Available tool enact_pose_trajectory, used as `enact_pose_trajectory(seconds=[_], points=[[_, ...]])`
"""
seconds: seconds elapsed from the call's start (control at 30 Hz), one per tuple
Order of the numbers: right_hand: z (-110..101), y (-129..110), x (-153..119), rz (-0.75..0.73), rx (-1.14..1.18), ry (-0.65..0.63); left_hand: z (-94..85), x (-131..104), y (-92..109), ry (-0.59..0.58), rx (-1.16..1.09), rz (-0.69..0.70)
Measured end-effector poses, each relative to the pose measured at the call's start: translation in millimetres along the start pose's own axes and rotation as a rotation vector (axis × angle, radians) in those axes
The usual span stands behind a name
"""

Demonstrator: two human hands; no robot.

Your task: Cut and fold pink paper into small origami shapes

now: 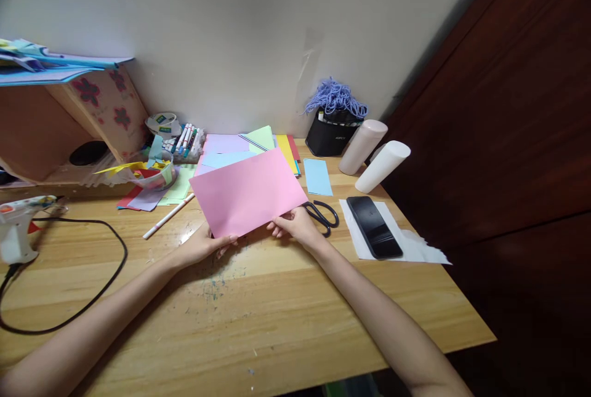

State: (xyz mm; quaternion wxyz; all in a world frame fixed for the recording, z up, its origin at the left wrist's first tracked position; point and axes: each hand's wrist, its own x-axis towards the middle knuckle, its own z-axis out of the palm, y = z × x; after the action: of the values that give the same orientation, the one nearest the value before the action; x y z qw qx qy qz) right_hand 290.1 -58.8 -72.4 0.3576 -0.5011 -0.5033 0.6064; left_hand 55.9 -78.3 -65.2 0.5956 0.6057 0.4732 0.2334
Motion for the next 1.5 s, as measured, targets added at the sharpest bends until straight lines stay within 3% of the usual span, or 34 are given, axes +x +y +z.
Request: enact_pose_trajectory(seconds=[0.47, 0.63, 0.73, 0.87, 0.93, 1.03, 1.2, 1.37, 1.5], points=[[-58.6, -11.1, 8.7, -0.129, -0.075, 0.253, 0.7, 0.2, 9.6, 0.044, 0.016, 0.030], [-70.4, -9.5, 12.1, -0.180, -0.060, 0.430, -2.4, 1.3, 4.6, 0.096, 0.006, 0.051], [-69.7, -8.6, 12.5, -0.159, 0.038, 0.408, -5.7, -0.2, 2.7, 0.080, 0.012, 0.053], [-59.6, -6.2, 7.9, -0.076, 0.071, 0.128, -8.3, -2.2, 4.1, 0.012, 0.036, 0.047], [-52.6, -4.6, 4.7, -0.053, 0.003, 0.076, -7.9, -2.1, 5.1, 0.019, 0.044, 0.045], [-40.5, -2.3, 1.5, -0.068, -0.100, 0.155, -5.4, 0.0, 4.8, 0.111, 0.020, 0.050], [-21.1, -1.4, -0.1, -0.131, -0.250, 0.420, -3.9, 4.6, -0.5, 0.312, 0.032, -0.015], [-20.1, -4.8, -2.3, -0.131, -0.385, 0.485, -9.8, 7.3, -5.1, 0.327, 0.236, 0.011], [-27.5, -5.3, -2.5, -0.149, -0.406, 0.480, -16.2, 9.3, -6.0, 0.318, 0.250, 0.043]])
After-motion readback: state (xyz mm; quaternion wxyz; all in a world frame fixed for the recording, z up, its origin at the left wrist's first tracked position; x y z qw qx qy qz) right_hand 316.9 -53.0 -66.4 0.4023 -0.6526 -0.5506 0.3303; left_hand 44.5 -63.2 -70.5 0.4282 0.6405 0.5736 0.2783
